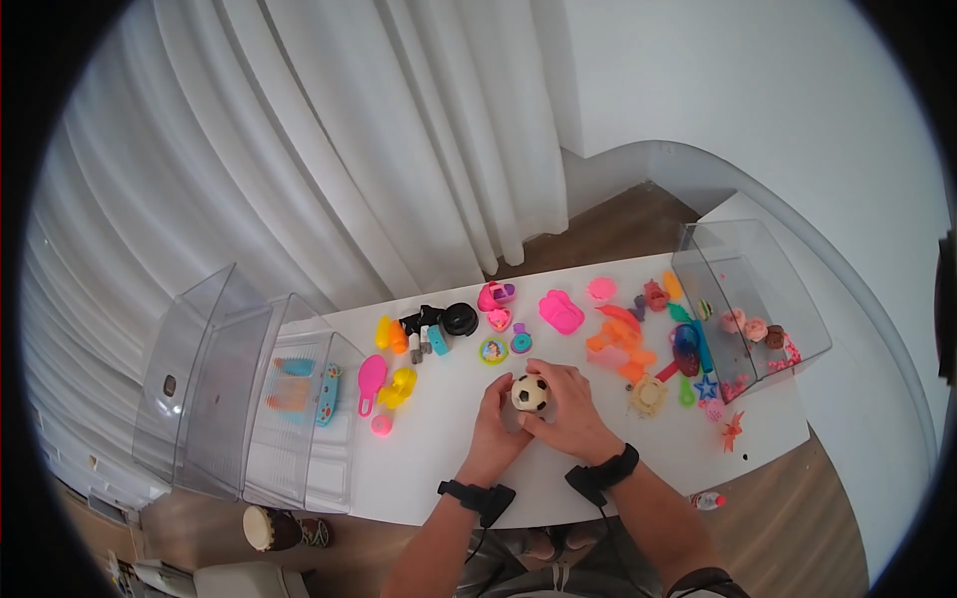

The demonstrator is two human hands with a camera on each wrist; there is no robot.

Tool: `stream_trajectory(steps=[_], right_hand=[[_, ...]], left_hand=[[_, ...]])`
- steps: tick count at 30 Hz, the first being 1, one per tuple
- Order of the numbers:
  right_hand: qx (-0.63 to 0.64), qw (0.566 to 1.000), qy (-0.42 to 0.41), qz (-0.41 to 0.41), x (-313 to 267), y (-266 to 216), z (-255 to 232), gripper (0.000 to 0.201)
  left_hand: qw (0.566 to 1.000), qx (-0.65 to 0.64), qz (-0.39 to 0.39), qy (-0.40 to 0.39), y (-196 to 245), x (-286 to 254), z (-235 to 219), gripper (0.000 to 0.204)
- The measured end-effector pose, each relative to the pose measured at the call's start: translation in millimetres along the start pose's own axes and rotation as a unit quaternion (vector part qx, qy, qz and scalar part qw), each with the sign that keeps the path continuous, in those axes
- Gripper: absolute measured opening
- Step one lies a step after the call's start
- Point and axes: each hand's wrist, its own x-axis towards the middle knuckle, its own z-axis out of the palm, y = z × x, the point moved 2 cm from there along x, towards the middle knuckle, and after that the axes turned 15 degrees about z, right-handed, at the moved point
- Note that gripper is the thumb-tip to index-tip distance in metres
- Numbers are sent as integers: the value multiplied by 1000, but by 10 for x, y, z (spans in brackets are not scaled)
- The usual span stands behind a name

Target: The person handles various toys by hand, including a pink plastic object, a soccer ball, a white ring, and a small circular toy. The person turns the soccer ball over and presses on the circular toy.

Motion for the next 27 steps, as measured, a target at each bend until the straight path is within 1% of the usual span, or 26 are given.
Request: stream_trajectory(steps=[2,3,5,6,8,12,14,15,17,18,20,21,23,24,26,27], right_hand=[[-12,1000,15,22,-12,-14,1,73],[-12,1000,16,22,-15,21,14,73],[-68,998,0,4,-11,85,44,68],[-68,998,1,4,-8,98,50,68],[2,1000,11,3,12,45,30,66],[-19,999,36,5,-10,38,17,66],[-89,996,-10,18,-4,113,51,68],[-90,996,-10,18,-2,124,52,68],[17,999,-12,29,18,33,7,65],[17,999,-13,28,11,3,8,65],[-5,999,37,29,-10,-34,-4,63],[-5,999,38,30,-18,0,0,63],[-104,994,-20,37,-9,116,50,65],[-104,994,-19,37,5,150,64,65],[-27,999,9,-27,21,148,68,65],[-27,999,9,-27,22,142,82,65]], left_hand=[[1000,4,4,-1,-14,-11,-9,89],[1000,16,6,-5,-19,-11,-12,89],[1000,28,8,-10,-19,-6,-3,89],[1000,21,6,-5,-18,-9,0,89],[1000,15,4,1,-6,-6,-2,89],[1000,20,-1,-6,7,-8,-10,88],[1000,24,-2,-9,15,4,-3,88],[1000,29,-1,-10,27,6,-6,87],[999,36,0,-9,36,10,-11,86],[999,36,0,-11,34,10,-13,86],[999,36,0,-14,34,3,-15,86],[999,41,1,-12,36,-4,-13,85],[999,45,2,-12,36,0,-6,85],[999,50,-1,-12,34,5,-4,85],[998,55,-4,-12,26,6,-3,84],[999,48,-6,-7,17,5,2,84]])
